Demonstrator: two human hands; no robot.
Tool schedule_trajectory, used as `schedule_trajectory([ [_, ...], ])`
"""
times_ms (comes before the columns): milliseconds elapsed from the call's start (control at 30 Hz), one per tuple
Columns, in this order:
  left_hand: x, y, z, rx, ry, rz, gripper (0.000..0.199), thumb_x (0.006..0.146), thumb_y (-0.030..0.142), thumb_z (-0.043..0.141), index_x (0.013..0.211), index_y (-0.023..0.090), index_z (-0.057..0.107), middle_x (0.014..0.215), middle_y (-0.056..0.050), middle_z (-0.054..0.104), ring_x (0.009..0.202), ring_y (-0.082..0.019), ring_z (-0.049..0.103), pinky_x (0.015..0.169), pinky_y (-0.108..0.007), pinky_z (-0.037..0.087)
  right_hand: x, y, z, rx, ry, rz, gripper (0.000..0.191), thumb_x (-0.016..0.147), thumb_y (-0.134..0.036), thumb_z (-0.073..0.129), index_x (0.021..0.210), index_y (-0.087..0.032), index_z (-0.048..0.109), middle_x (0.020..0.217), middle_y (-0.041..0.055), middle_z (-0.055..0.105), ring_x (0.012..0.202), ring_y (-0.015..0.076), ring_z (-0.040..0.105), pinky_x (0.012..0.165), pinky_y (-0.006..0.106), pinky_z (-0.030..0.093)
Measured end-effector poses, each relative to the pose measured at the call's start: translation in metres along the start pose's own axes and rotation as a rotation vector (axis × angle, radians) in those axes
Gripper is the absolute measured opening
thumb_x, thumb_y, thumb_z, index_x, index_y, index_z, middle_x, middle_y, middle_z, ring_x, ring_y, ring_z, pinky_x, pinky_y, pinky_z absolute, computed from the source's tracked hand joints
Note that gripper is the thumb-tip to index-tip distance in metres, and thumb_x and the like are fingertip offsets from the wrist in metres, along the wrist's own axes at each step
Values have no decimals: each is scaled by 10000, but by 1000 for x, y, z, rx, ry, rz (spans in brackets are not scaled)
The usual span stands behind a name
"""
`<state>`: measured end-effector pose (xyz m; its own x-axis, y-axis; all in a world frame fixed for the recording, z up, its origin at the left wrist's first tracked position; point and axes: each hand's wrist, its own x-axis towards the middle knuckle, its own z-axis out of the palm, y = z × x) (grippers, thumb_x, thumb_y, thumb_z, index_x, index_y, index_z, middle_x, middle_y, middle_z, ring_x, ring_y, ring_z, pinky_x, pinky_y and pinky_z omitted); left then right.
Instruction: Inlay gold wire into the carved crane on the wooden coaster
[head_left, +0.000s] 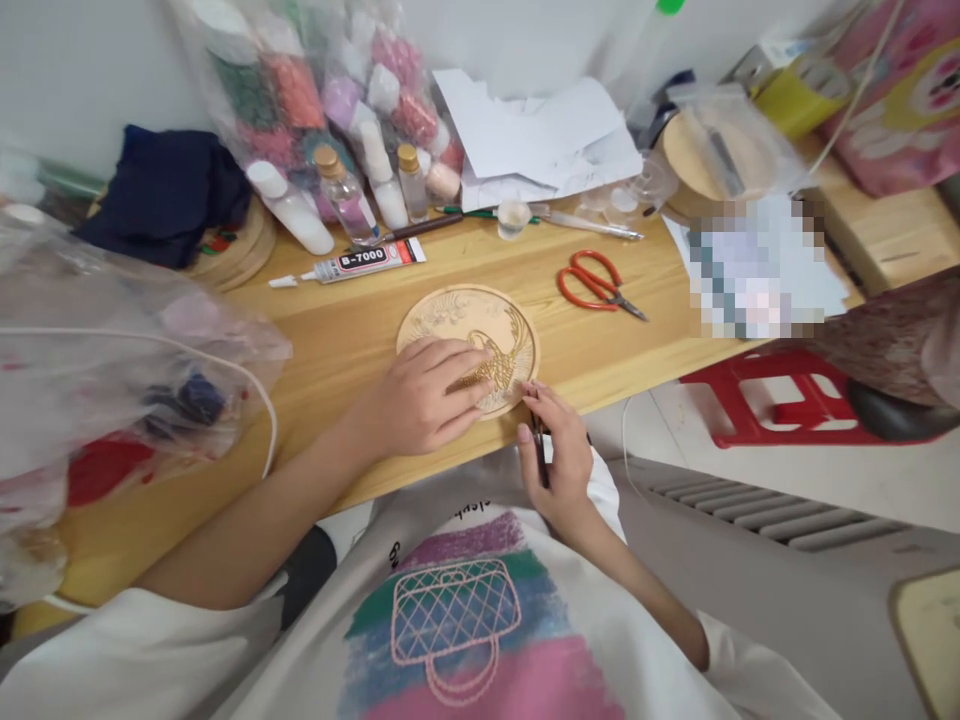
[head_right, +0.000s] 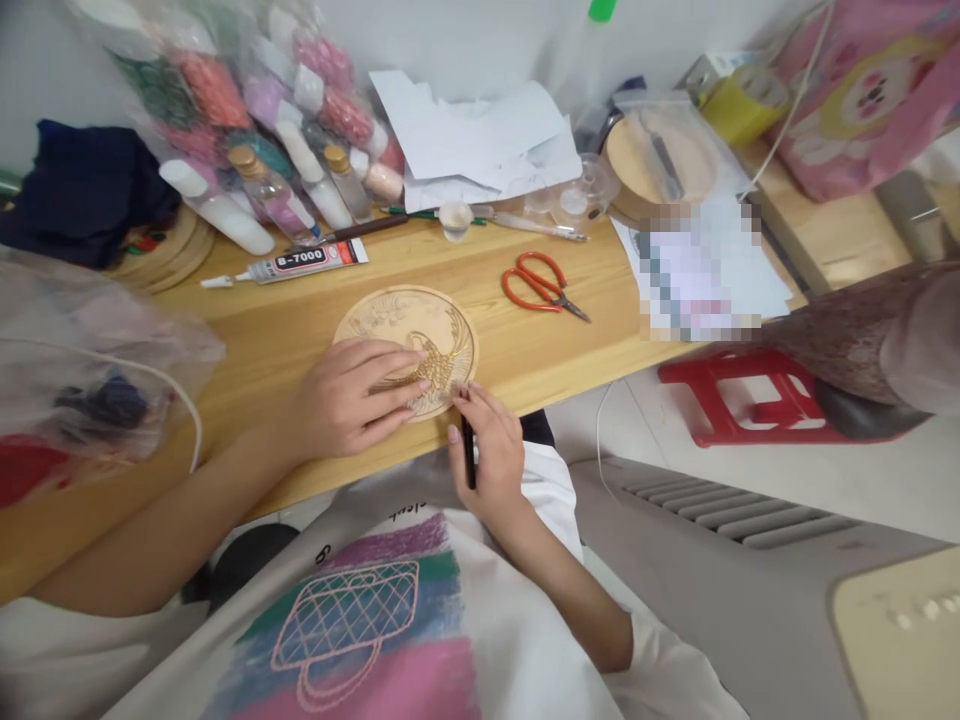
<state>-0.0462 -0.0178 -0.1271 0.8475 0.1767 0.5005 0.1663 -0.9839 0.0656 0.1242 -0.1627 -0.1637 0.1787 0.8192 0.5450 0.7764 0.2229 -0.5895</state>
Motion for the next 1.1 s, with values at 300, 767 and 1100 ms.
schedule_trajectory([
  [300,3,3,-5,-60,-119,-7,253,924,358,616,1078,171,688,1246,-156,673,1135,-295,618,935,-453,495,-2,6,7,-100,48,-68,347,886,-102,559,1219,-200,562,1129,126,757,1162,241,691,916,411,590],
  [767,-3,0,1,-238,-101,-123,364,926,375,584,1224,167,608,1312,-184,611,1204,-313,557,996,-498,484,1,7,8,-101,72,-75,346,862,-95,579,1194,-196,579,1065,125,779,1112,231,717,876,385,613],
  [1100,-2,-1,-1,-129,-26,-256,382,894,227,631,1261,188,530,1237,-146,640,1147,-305,591,1001,-502,491,1,8,9,-108,80,-80,367,861,-102,579,1211,-211,570,1061,107,784,1096,227,726,865,380,614],
])
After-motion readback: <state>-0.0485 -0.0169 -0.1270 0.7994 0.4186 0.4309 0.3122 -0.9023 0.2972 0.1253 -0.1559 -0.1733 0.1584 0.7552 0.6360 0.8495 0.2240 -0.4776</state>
